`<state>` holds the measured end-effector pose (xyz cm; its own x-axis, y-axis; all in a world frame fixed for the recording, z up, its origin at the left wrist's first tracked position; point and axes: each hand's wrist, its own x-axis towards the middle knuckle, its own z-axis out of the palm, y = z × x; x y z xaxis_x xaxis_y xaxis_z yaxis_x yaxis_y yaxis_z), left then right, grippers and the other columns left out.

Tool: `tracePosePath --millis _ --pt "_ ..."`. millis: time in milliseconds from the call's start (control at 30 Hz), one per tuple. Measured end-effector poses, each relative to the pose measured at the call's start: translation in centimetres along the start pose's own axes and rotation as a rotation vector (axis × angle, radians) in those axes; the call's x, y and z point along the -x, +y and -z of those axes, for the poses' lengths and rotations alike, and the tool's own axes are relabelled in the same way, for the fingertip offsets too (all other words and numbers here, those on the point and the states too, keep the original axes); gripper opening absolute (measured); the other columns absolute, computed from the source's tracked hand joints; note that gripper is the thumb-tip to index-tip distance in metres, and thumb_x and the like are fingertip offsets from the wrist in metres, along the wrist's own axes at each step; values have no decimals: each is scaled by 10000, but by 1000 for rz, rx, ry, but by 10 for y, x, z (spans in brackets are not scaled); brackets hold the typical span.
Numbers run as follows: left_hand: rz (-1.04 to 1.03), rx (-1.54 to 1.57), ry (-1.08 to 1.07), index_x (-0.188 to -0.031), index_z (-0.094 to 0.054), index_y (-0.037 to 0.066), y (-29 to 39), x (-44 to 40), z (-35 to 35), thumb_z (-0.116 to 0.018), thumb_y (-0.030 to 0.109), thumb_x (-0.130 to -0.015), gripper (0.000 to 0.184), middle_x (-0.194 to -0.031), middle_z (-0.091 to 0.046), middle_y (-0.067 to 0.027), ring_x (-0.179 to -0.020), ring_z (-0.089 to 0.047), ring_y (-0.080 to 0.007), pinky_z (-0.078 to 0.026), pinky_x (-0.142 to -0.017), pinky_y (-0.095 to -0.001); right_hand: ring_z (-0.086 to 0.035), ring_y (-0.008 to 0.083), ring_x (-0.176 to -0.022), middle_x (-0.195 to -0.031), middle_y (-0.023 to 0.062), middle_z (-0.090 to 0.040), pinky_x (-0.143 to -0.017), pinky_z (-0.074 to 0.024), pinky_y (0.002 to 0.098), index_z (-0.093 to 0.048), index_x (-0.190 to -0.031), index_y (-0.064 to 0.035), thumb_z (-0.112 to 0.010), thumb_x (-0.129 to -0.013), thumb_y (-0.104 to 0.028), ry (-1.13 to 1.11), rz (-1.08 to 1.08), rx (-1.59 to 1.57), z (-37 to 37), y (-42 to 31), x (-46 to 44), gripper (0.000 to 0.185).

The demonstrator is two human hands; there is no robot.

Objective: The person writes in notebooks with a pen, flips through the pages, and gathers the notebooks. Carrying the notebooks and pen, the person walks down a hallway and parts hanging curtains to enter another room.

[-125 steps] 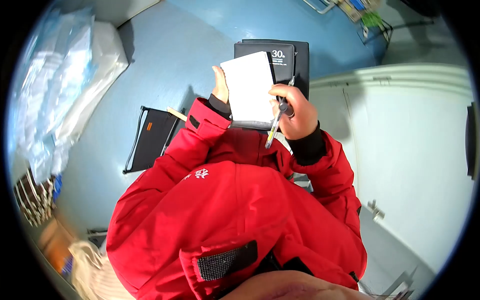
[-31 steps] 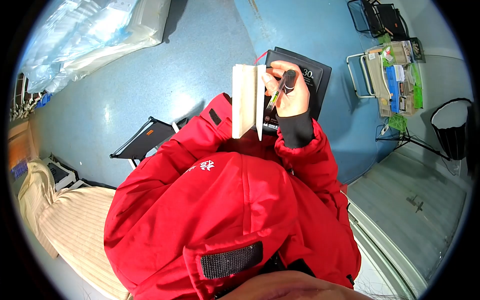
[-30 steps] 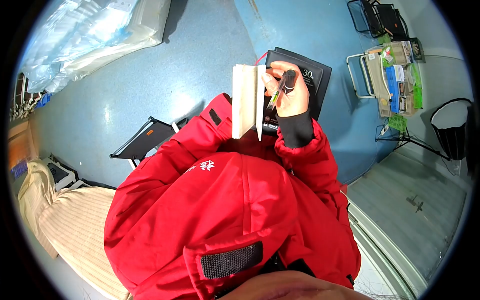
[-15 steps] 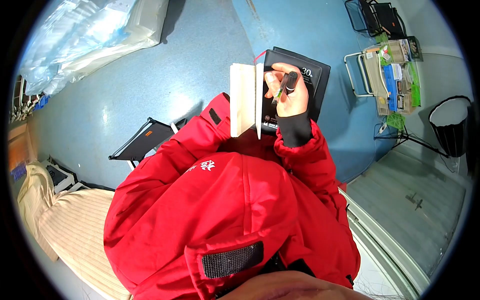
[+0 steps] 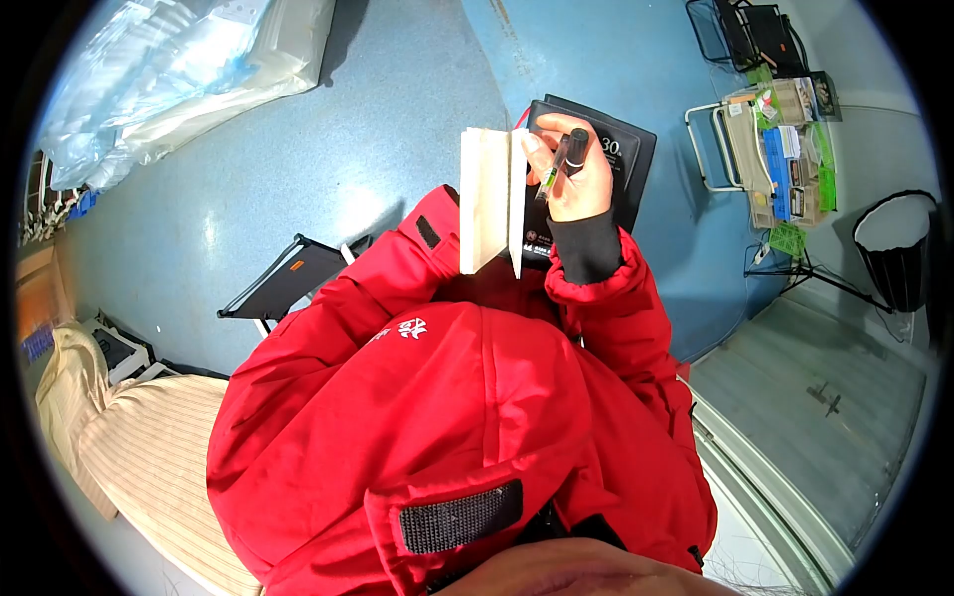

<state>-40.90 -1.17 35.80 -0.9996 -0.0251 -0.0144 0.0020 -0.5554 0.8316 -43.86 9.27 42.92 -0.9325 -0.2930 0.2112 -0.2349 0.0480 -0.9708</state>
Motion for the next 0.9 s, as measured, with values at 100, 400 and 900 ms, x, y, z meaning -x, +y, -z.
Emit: tracePosePath --millis 100,400,900 --pt "104 51 38 -957 -607 44 11 3 -6 -567 133 -897 115 -800 -552 13 -715 -528 -85 -421 -578 -233 -629 95 -757 -814 62 -661 -656 -500 237 -578 -1055 -36 -753 -805 -114 -14 -45 -46 0 0 0 315" --pt "168 419 -79 -983 -623 48 0 3 6 -529 199 -949 181 -838 -579 0 -736 -564 -99 -455 -592 -229 -594 66 -705 -815 35 -646 -620 -484 216 -582 -1046 -37 -736 -823 -122 -2 -23 -68 4 8 0 284" --pt "76 511 -60 -1136 -564 41 -43 -12 21 -502 224 -953 266 -964 -584 -41 -844 -568 -132 -472 -705 -249 -645 111 -785 -833 69 -664 -701 -509 243 -582 -1031 -30 -742 -803 -82 -6 -9 -32 4 0 -12 283"
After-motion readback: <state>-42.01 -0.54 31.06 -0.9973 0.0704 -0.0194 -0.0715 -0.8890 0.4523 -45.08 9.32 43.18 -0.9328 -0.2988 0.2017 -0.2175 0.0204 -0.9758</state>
